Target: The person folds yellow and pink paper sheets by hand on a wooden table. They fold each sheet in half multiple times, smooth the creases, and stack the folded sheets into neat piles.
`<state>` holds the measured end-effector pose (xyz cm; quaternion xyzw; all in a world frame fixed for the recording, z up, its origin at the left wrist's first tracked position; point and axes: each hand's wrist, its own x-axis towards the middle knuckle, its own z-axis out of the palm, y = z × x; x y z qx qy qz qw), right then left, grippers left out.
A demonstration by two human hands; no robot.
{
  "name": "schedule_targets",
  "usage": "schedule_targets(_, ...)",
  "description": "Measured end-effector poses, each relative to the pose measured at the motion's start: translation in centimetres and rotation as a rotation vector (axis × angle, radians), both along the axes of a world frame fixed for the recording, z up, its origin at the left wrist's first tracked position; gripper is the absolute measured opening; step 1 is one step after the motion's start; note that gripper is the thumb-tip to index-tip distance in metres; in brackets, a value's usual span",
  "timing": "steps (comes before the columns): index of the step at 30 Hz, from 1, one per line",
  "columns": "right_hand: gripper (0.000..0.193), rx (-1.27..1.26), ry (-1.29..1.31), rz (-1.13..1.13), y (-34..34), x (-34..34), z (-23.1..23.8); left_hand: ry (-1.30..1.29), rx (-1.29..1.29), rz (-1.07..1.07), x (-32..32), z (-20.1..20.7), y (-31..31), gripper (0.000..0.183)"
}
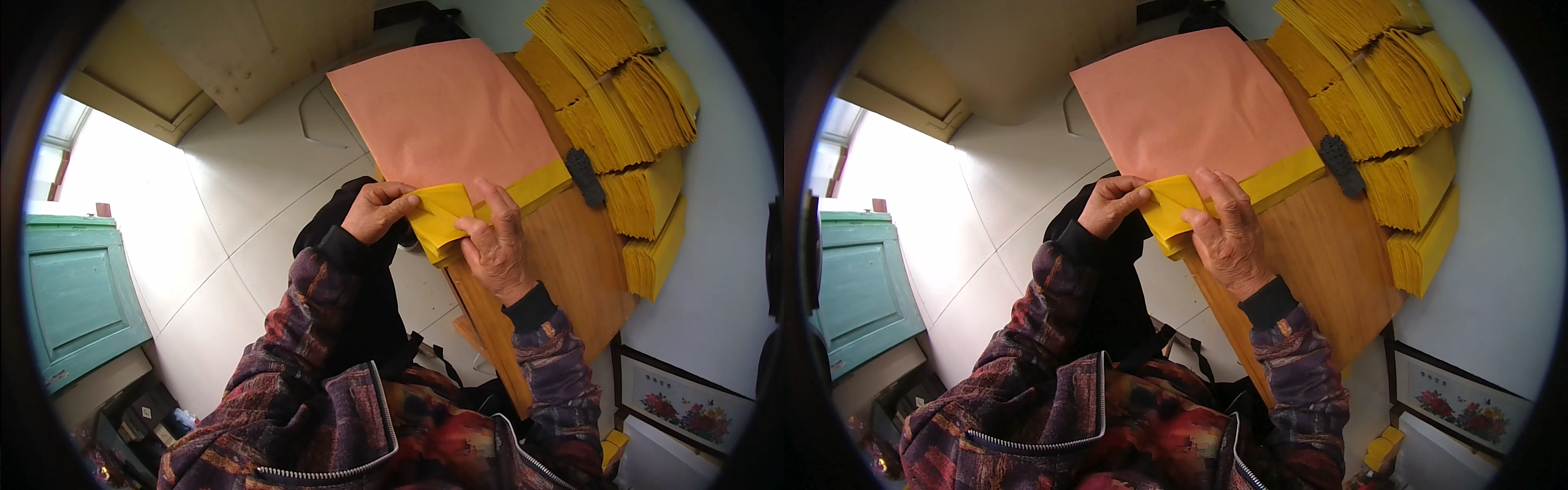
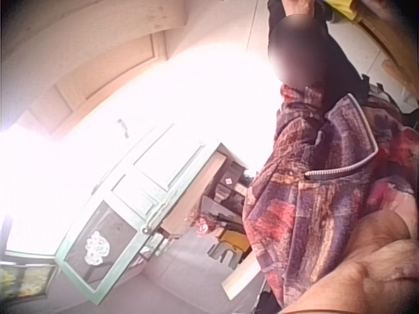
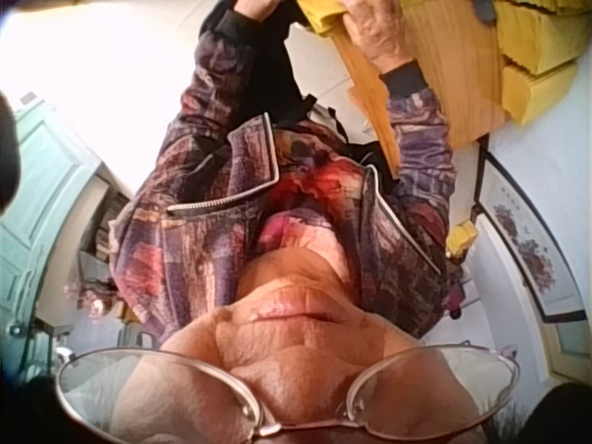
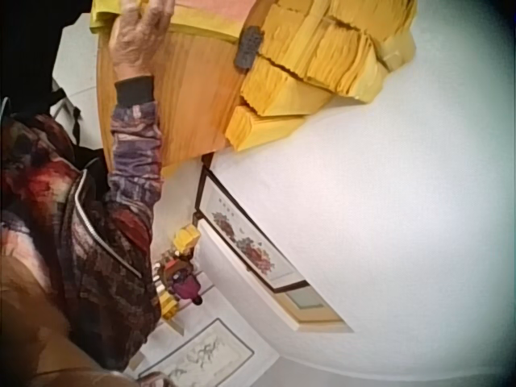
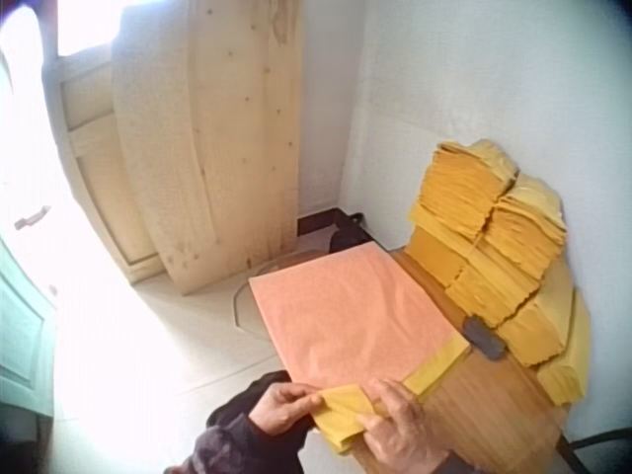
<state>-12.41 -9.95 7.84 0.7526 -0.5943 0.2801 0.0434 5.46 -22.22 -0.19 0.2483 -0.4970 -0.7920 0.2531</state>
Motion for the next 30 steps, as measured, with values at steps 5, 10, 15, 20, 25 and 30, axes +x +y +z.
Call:
schedule_targets(5,0.026,0.057,-0.021,0.008,0.0,-0.1,0.2,0.001,-0.010,0.006,0.0,0.1,0.1,0.028)
schedule_targets(10,0.021,0.046,-0.009,0.051,-0.1,0.1,0.1,-0.009,-0.025,0.026,-0.1,-0.2,0.1,0.028)
schedule_targets(15,0.017,0.111,-0.058,0.018,-0.1,0.1,0.3,0.001,-0.032,0.029,-0.1,-0.5,0.0,0.027)
schedule_targets(20,0.016,0.217,-0.202,0.005,-0.5,-0.2,0.5,0.054,0.010,0.005,-0.1,-0.4,0.1,0.026)
schedule_targets(25,0.019,0.354,-0.381,0.000,-1.2,-0.8,0.1,0.091,0.109,-0.035,0.3,0.0,-0.1,0.027)
schedule_targets(30,0.019,0.428,-0.450,0.000,-1.1,-1.0,0.0,0.123,0.156,-0.119,0.9,0.2,-0.6,0.039)
